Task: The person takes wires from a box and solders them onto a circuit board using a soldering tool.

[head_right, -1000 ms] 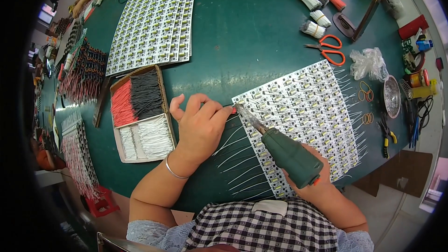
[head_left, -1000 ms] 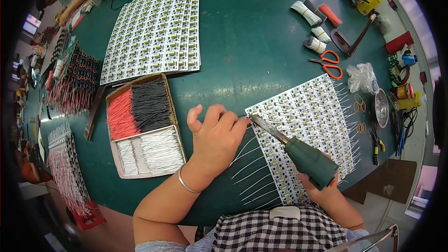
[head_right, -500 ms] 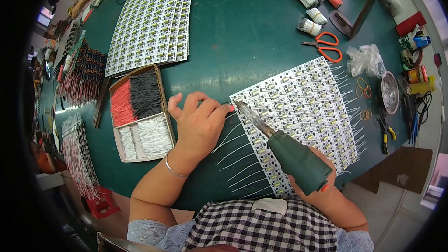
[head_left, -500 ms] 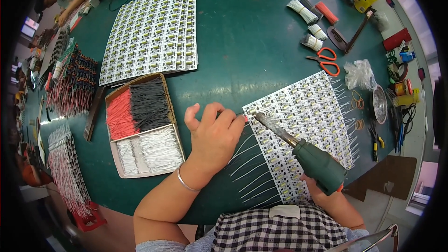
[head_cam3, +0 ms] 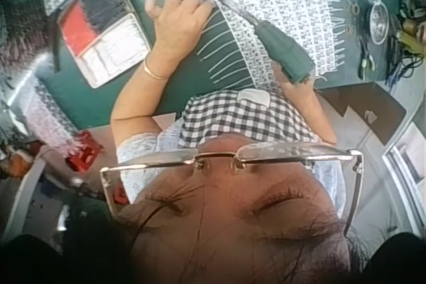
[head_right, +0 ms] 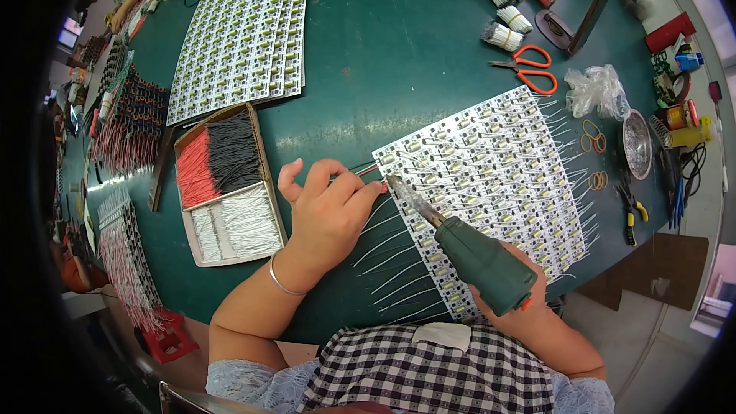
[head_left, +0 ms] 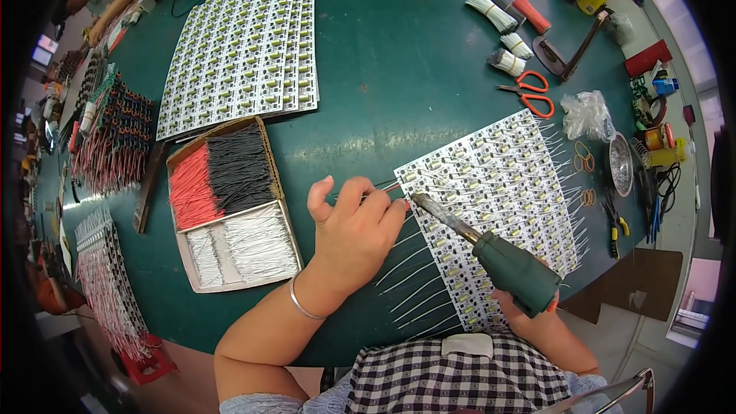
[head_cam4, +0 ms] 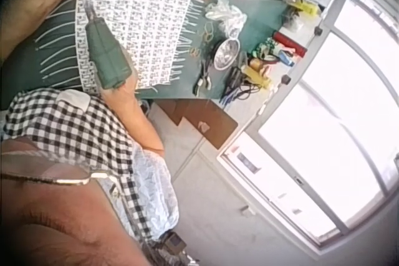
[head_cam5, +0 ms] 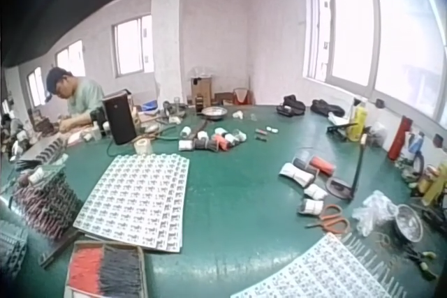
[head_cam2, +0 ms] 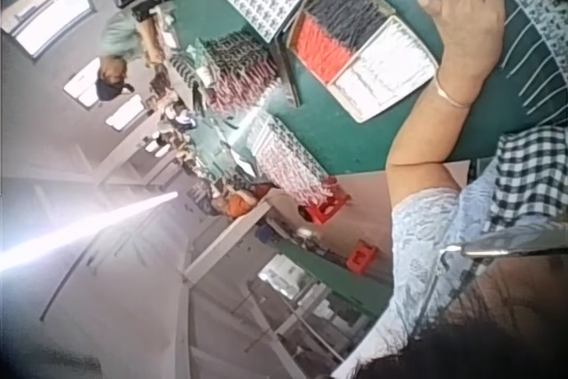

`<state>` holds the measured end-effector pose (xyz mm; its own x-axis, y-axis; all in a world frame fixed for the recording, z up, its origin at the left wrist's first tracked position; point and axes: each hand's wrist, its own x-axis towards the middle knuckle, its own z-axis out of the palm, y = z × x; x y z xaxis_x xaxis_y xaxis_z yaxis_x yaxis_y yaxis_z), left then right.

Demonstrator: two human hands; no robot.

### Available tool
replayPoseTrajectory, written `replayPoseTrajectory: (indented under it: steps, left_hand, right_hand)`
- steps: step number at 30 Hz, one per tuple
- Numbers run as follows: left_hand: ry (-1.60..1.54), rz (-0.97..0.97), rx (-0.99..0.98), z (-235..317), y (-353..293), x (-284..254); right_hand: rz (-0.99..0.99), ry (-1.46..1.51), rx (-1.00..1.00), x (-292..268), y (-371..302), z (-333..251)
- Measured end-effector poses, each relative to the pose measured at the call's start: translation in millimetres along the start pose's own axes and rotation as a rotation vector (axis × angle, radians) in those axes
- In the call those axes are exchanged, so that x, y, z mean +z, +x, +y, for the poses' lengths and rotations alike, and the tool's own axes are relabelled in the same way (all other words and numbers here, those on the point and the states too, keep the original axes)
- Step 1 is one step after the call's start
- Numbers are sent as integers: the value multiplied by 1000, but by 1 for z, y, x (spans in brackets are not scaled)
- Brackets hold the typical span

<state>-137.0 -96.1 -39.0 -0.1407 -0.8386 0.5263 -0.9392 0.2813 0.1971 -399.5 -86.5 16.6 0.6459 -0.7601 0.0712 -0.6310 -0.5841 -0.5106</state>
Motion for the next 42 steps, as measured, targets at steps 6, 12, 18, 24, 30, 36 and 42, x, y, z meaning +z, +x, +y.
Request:
replayPoseTrajectory:
  steps: [6, 12, 18, 24, 30, 36, 42]
  left_hand:
    - [0, -2, 1, -1, 0, 2]
    - [-1, 5, 4, 0, 1, 2]
    - [-1, 3, 0, 2, 0, 2]
    - [12, -3, 1, 3, 4, -3]
    - [36, -59, 23, 15, -4, -16]
    - [11, -63, 17, 19, -9, -9]
    - [2, -56, 15, 19, -11, -6]
  right_hand:
    - [-7, 199, 177, 1, 3, -3]
    - [-36, 115, 39, 1, 3, -1]
    - [86, 750, 364, 10, -11, 3]
    - [22, 360, 141, 2, -28, 11]
    - [79, 465, 361, 0, -37, 5]
    - [1, 285, 200, -4, -29, 4]
    - [-5, 192, 134, -3, -22, 0]
